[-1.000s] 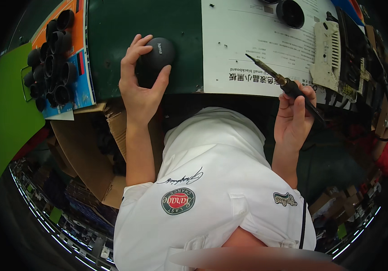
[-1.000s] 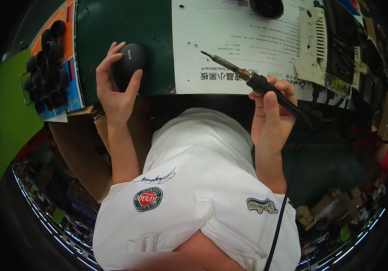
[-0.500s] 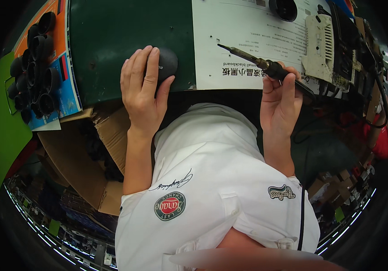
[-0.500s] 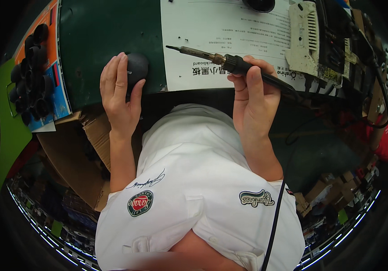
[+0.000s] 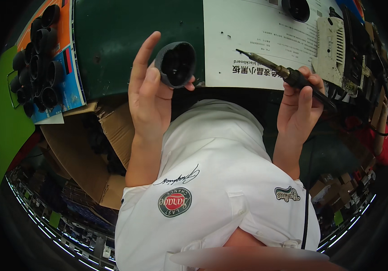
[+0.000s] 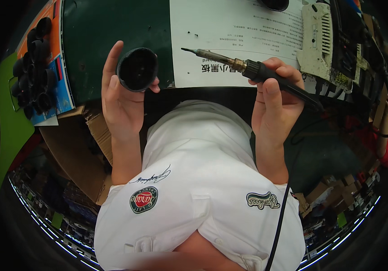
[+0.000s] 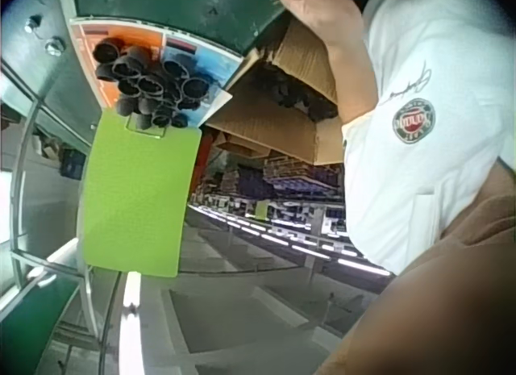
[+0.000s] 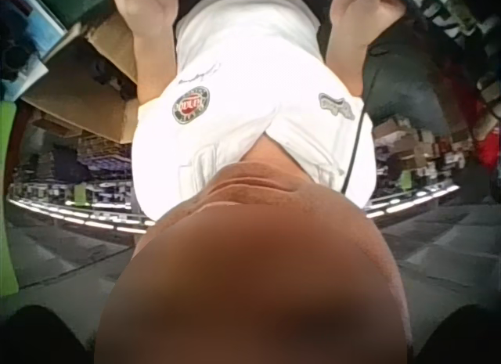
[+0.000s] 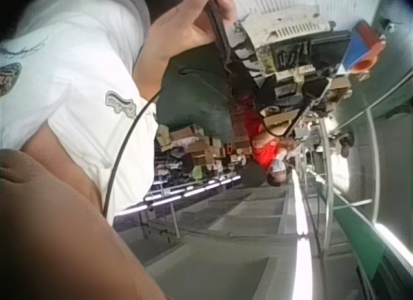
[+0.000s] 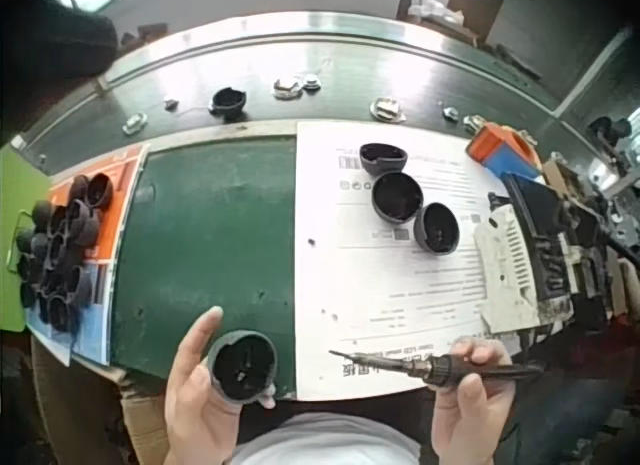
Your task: The person solders internal components of small electronic housings with a soldering iron, working on circuit boards within the housings.
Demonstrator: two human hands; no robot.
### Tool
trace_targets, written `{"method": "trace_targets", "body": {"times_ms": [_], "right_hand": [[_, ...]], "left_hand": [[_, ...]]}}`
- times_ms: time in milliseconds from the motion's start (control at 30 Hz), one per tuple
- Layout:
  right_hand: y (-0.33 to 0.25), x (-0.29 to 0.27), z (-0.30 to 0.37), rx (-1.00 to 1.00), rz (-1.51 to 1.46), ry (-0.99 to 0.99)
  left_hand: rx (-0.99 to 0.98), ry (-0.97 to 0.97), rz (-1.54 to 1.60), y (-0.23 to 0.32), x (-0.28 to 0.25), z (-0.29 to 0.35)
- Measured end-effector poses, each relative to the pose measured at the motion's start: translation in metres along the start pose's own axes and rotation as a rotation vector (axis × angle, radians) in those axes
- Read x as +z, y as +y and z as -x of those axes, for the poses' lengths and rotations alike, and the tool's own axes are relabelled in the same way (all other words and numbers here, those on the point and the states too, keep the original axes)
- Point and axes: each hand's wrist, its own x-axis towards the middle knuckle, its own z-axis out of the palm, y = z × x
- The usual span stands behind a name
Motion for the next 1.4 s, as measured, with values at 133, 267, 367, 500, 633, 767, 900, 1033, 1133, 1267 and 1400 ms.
{"method": "trace_targets", "body": {"times_ms": [133, 267, 367, 500, 633, 767, 900, 1033, 1133, 1267, 1400], "right_hand": [[-0.005, 0.000, -0.005, -0.111, 0.107, -0.018], [-0.011, 0.009, -0.007, -0.184, 0.224, -0.077], [-0.015, 0.015, -0.009, -0.280, 0.385, -0.145], [-0.021, 0.019, -0.014, -0.407, 0.547, -0.299], [-0.026, 0.027, -0.021, -0.397, 0.679, -0.407], [-0.022, 0.029, -0.021, -0.437, 0.780, -0.424], [-0.022, 0.028, -0.024, -0.448, 0.803, -0.459], [-0.018, 0.028, -0.023, -0.455, 0.788, -0.455], [-0.017, 0.030, -0.023, -0.461, 0.785, -0.440], [-0.016, 0.030, -0.022, -0.455, 0.786, -0.423], [-0.015, 0.031, -0.022, -0.452, 0.787, -0.418]], "left_hand": [[-0.221, -0.043, 0.372, -0.003, 0.017, 0.001], [-0.220, -0.080, 0.482, -0.008, 0.020, -0.001], [-0.238, -0.122, 0.421, -0.011, 0.017, -0.001], [-0.266, -0.100, 0.359, -0.013, 0.017, -0.001], [-0.268, -0.068, 0.287, -0.013, 0.021, -0.001], [-0.259, -0.059, 0.203, -0.013, 0.023, -0.001], [-0.273, -0.056, 0.220, -0.014, 0.022, -0.001], [-0.291, -0.085, 0.245, -0.014, 0.019, -0.001], [-0.316, -0.078, 0.232, -0.012, 0.020, -0.002], [-0.312, -0.063, 0.232, -0.012, 0.021, -0.001], [-0.303, -0.068, 0.240, -0.013, 0.020, -0.001]]}}
